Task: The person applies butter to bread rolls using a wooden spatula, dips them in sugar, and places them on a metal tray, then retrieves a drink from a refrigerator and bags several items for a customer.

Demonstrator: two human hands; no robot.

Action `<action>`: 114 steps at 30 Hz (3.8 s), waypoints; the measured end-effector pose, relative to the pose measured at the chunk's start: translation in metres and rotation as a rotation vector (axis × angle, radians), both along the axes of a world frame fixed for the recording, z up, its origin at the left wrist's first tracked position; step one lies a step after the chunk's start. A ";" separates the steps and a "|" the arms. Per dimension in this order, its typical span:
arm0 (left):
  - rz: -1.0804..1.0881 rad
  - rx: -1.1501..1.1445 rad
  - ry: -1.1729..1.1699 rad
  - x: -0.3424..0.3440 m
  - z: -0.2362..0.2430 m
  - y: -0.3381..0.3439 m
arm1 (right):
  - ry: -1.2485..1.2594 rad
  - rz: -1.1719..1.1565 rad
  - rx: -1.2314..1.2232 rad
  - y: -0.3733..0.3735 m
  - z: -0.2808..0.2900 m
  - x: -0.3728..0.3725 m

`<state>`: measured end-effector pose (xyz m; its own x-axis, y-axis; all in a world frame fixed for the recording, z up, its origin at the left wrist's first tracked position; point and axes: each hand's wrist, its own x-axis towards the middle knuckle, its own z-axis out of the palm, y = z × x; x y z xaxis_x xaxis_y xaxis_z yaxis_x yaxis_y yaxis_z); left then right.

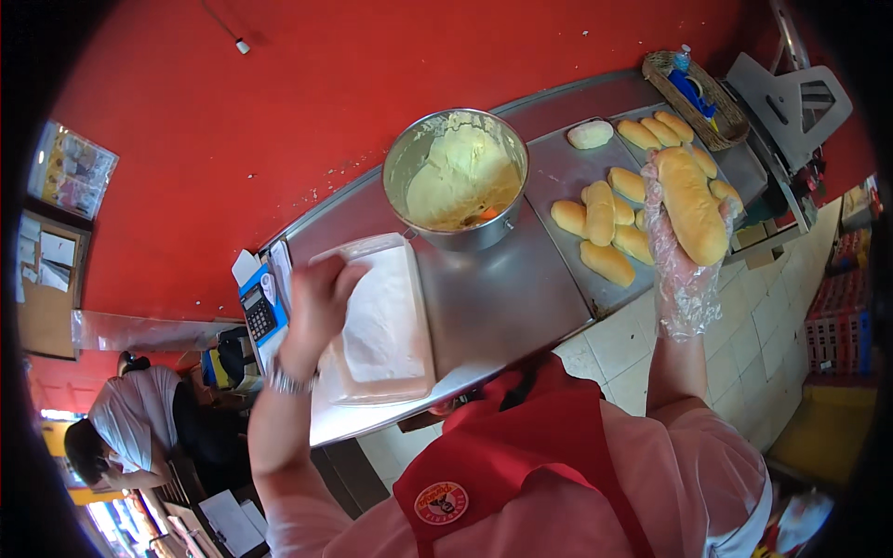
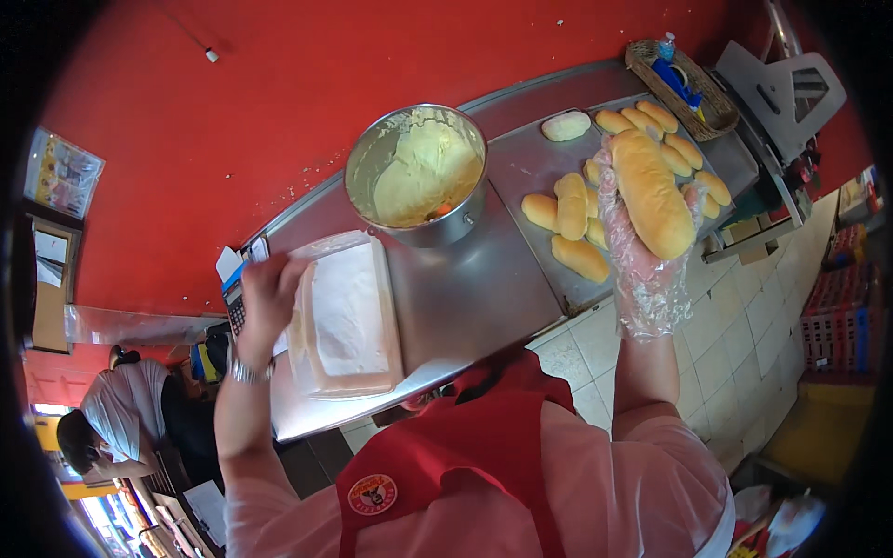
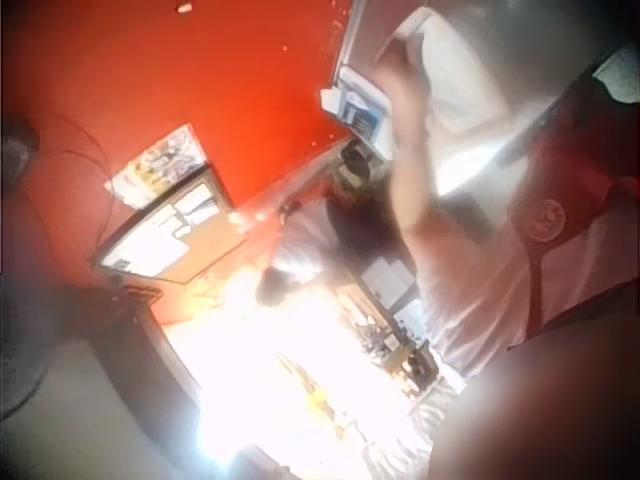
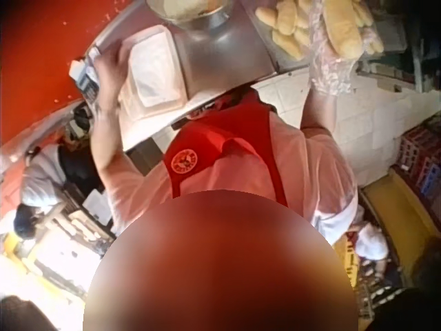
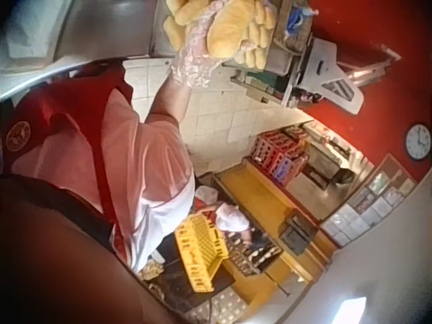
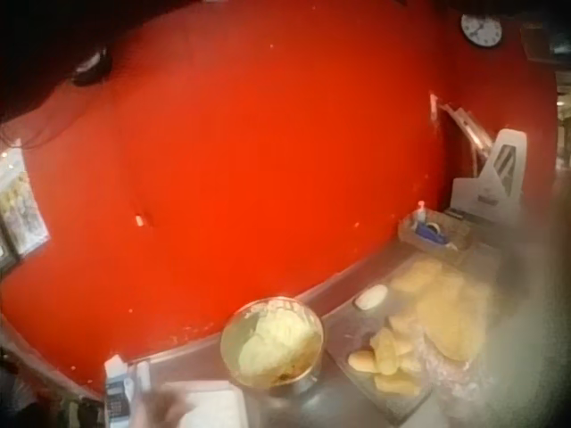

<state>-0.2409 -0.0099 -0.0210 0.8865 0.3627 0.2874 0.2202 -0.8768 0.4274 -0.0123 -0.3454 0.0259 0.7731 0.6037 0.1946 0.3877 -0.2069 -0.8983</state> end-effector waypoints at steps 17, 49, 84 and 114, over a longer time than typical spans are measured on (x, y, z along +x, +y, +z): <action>-0.590 -0.237 0.444 0.238 -0.104 0.030 | 1.031 0.199 1.102 0.024 -0.078 0.123; 0.261 -1.407 -0.029 0.271 -0.125 0.041 | 1.417 0.105 1.318 0.130 -0.159 0.082; 0.141 -0.770 -0.743 0.116 0.046 -0.018 | 1.641 0.820 1.203 0.192 -0.113 -0.021; -0.332 -0.449 0.284 0.224 -0.101 0.082 | 1.212 0.153 1.280 0.091 -0.119 0.052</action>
